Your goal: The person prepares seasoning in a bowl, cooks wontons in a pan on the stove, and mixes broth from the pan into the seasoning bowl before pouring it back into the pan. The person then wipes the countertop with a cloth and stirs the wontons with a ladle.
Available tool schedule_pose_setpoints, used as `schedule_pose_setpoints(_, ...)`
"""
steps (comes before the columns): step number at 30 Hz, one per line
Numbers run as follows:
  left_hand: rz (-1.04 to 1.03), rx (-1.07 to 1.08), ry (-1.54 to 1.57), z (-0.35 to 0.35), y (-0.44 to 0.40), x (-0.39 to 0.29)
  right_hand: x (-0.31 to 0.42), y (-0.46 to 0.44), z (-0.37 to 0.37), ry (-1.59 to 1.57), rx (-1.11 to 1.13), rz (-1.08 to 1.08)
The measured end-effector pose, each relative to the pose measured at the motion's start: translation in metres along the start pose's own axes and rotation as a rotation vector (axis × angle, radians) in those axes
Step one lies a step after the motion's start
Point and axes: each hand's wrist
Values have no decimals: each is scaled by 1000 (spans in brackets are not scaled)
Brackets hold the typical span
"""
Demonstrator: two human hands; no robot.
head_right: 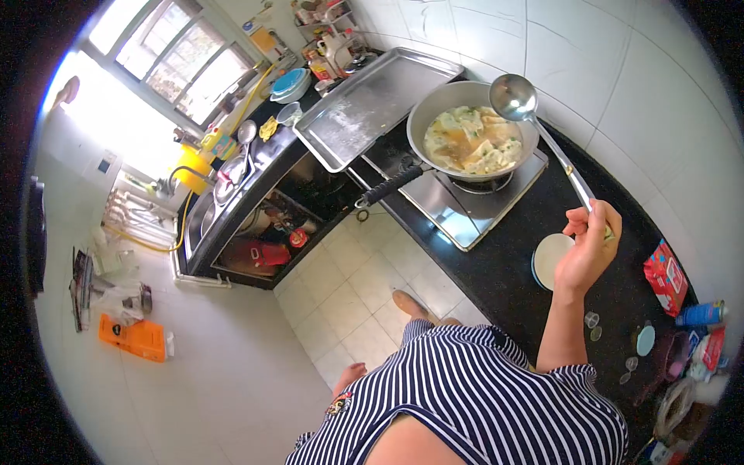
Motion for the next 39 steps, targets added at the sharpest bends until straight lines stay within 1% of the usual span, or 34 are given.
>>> schedule_pose_setpoints(2, -147, -70, -31, -9, -17, 0, 2, -5, 0, 22, 27, 25)
schedule_pose_setpoints(4, -188, -28, 17, -19, -6, -19, 5, -7, 0, 19, 41, 2)
schedule_pose_setpoints(5, -130, 19, -7, -19, 21, -52, 3, -9, 3, 20, 27, -4)
schedule_pose_setpoints(6, -131, 11, 9, -18, 34, -70, 3, -9, 4, 21, 12, -11)
schedule_pose_setpoints(8, -70, 125, -157, -18, 47, -86, 3, -7, 2, 8, 12, -13)
schedule_pose_setpoints(9, -70, 123, -150, -20, 32, -72, 1, -8, 3, 22, 11, -16)
schedule_pose_setpoints(11, -224, 69, -231, -25, -16, -26, -1, -10, 5, 34, 14, -18)
schedule_pose_setpoints(15, -178, 3, -287, -20, 6, -35, -5, -10, 1, 56, 37, -55)
schedule_pose_setpoints(16, -151, 18, -290, -20, 10, -32, -6, -9, 1, 61, 44, -72)
schedule_pose_setpoints(18, -229, 64, -348, -19, 21, -27, -10, -5, 1, 43, 59, -62)
schedule_pose_setpoints(20, -128, 70, -356, -22, 34, -28, -9, -3, -1, 34, 83, -91)
schedule_pose_setpoints(22, -117, 117, -359, -19, 41, -31, -9, 0, -2, 35, 70, -92)
schedule_pose_setpoints(26, -163, 92, -338, -23, 29, -22, -10, 0, 0, 31, 105, -104)
schedule_pose_setpoints(28, -244, 19, -432, -23, 37, -37, -11, 1, 0, 49, 105, -94)
schedule_pose_setpoints(29, -250, 18, -377, -26, 22, -22, -11, 1, 0, 49, 107, -94)
schedule_pose_setpoints(33, -264, 35, -339, -28, 22, -28, -8, 2, 2, 32, 105, -98)
schedule_pose_setpoints(35, -219, 67, -353, -29, 15, -25, -8, 2, 3, 25, 95, -96)
schedule_pose_setpoints(39, -190, 42, -330, -26, 26, -34, -9, 0, 7, 39, 87, -85)
Point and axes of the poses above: each hand's wrist, its own y-axis away from the middle knuckle, its own z-axis out of the back of the hand, x = y × z, and after that the axes turned 11 degrees about -x, right-handed
